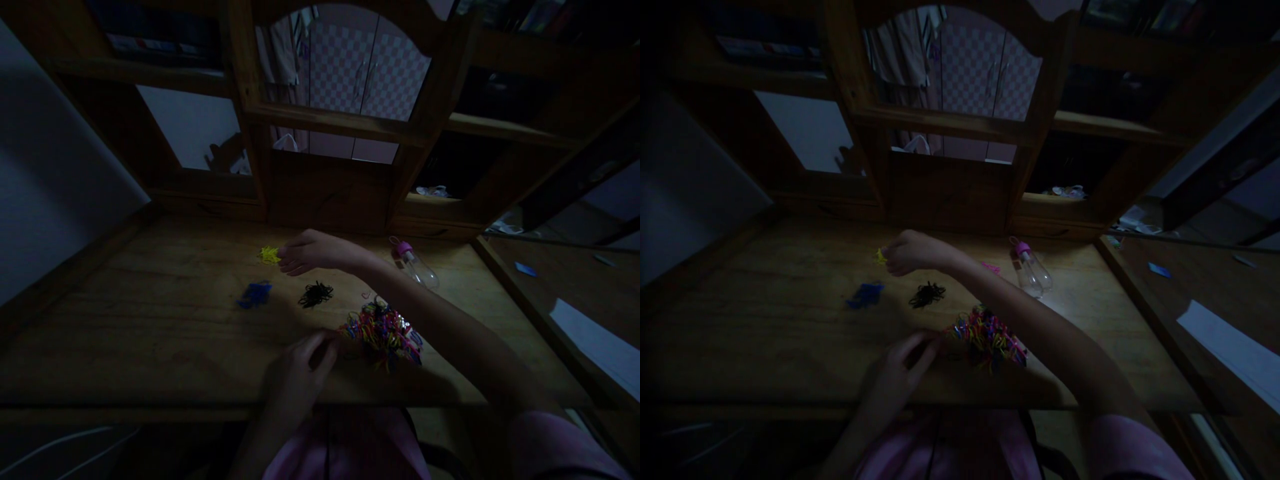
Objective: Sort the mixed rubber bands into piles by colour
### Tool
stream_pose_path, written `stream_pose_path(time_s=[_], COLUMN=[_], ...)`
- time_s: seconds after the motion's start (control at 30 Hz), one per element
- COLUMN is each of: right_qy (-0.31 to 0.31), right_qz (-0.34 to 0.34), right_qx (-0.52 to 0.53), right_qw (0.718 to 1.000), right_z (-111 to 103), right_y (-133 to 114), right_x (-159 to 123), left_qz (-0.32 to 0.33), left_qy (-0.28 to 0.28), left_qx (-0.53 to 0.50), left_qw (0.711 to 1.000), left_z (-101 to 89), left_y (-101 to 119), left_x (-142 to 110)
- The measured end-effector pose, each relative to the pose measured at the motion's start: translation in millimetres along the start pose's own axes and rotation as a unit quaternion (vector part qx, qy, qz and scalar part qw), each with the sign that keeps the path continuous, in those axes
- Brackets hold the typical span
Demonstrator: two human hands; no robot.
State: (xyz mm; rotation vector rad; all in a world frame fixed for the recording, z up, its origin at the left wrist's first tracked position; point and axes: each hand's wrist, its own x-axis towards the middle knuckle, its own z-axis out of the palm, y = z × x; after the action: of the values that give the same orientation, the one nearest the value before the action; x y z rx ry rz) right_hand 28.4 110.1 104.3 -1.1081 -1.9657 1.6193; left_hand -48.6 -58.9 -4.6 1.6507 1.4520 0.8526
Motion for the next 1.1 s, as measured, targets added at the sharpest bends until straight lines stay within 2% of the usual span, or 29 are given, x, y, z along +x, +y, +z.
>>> stream_pose_path(time_s=[0.07, 0.1, 0.2, 0.33, 0.47, 0.57, 0.67, 0.97, 1.1], right_qy=[-0.029, -0.018, 0.031, 0.147, 0.173, 0.189, 0.208, 0.190, 0.195], right_qz=[0.021, 0.013, -0.021, -0.004, 0.050, 0.039, 0.031, 0.061, 0.083], right_qx=[0.058, 0.063, -0.040, -0.235, -0.312, -0.339, -0.337, -0.296, -0.306], right_qw=[0.998, 0.998, 0.999, 0.961, 0.933, 0.921, 0.918, 0.934, 0.928], right_z=[-20, -31, -60, -82, -80, -70, -59, -43, -38], right_y=[-3, -2, 7, 47, 99, 127, 141, 137, 140], right_x=[-25, -42, -103, -185, -234, -246, -249, -245, -238], left_qz=[-0.001, -0.001, 0.009, 0.024, 0.024, 0.025, 0.016, 0.013, 0.009], left_qy=[-0.003, -0.001, 0.004, -0.014, -0.019, -0.021, -0.022, -0.026, -0.025], left_qx=[0.002, 0.003, 0.001, -0.014, 0.007, 0.007, 0.010, 0.012, 0.011], left_qw=[1.000, 1.000, 1.000, 1.000, 1.000, 0.999, 1.000, 0.999, 1.000], left_z=[-0.3, -0.3, -0.1, 0.1, 1.4, 2.6, 3.0, 2.9, 3.0], left_y=[0, 0, -1, 0, -1, -4, -5, -4, -4], left_x=[-1, -1, -1, 0, -1, -1, -1, -1, 0])
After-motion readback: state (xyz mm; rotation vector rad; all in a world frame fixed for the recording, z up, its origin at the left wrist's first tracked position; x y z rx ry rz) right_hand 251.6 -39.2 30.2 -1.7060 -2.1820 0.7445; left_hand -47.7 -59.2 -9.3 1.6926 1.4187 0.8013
